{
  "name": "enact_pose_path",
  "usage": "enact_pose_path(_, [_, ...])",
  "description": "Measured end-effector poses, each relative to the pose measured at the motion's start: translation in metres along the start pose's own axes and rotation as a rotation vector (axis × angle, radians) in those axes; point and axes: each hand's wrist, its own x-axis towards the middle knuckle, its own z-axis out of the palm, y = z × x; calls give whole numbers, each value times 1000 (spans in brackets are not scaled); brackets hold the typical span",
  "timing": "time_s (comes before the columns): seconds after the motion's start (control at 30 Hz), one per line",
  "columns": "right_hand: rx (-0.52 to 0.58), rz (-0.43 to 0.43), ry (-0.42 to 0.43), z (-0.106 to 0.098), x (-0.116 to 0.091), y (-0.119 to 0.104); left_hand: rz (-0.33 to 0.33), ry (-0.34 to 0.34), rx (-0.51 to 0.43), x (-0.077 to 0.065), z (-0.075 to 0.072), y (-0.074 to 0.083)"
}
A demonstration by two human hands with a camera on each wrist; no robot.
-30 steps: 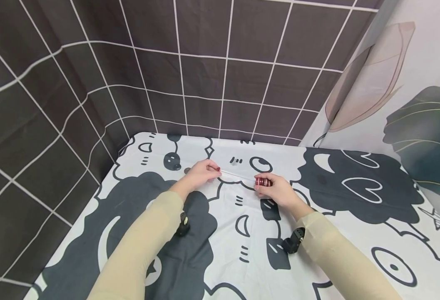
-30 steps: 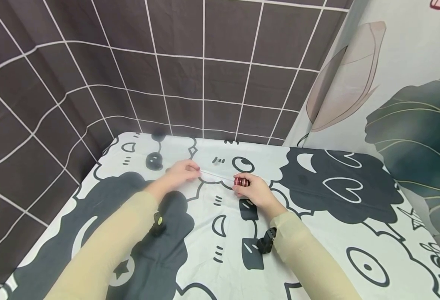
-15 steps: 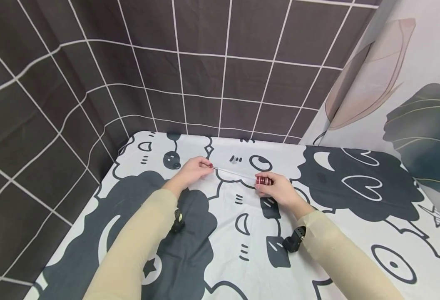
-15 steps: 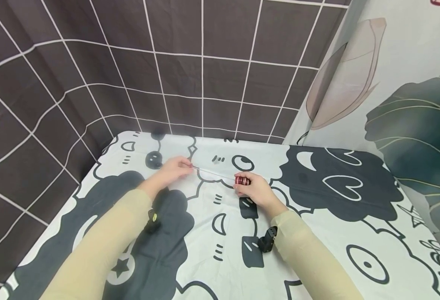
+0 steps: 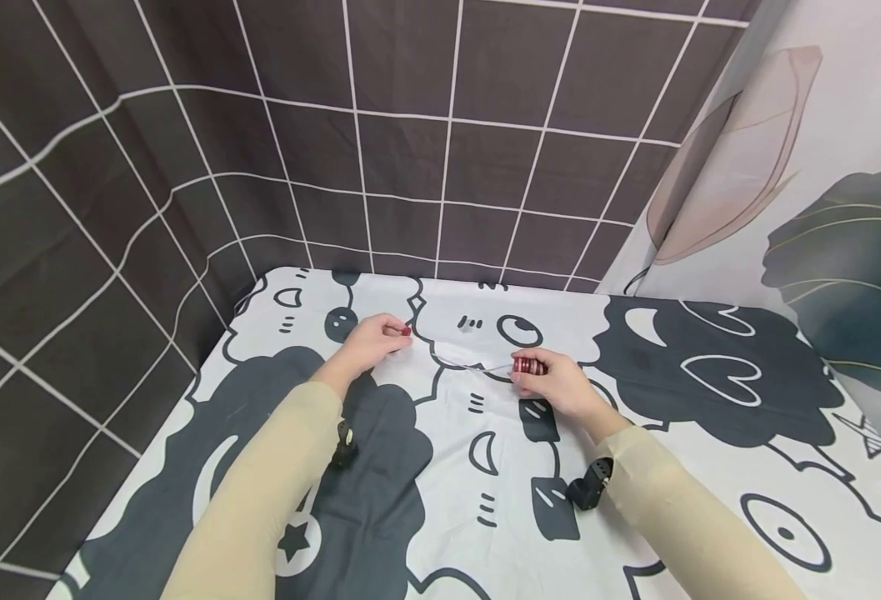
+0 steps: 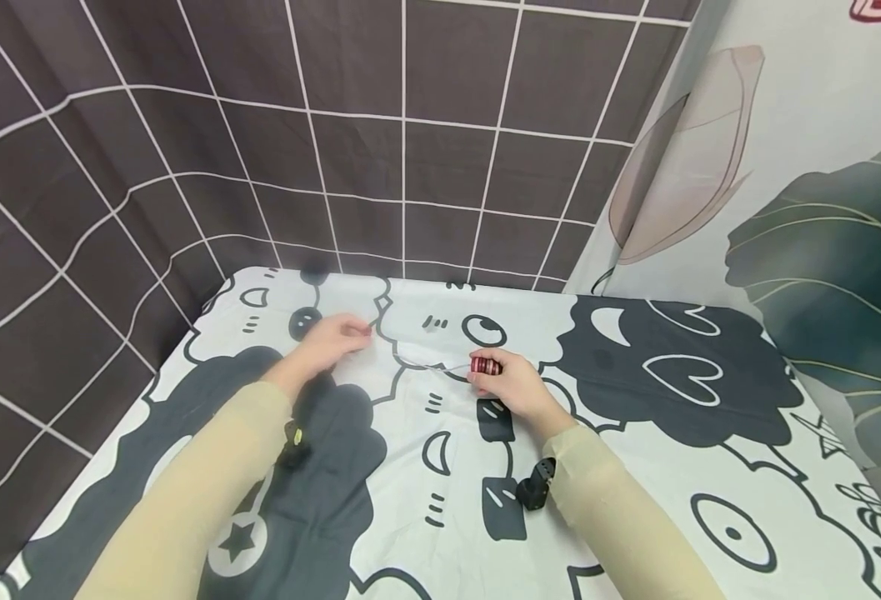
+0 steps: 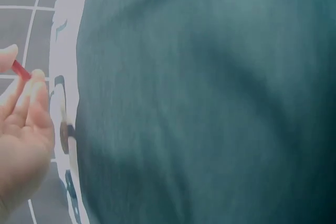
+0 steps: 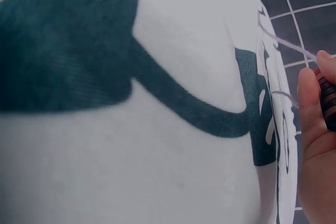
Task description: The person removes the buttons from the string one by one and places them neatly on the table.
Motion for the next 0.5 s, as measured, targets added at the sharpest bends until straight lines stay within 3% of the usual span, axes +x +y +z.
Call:
enact_pose_path(0.17, [12, 13, -6, 1, 1, 0, 5, 38, 138, -2, -10, 2])
enact_pose_path(0.5, [20, 13, -15, 4, 1, 1, 46, 39, 184, -4, -13, 3])
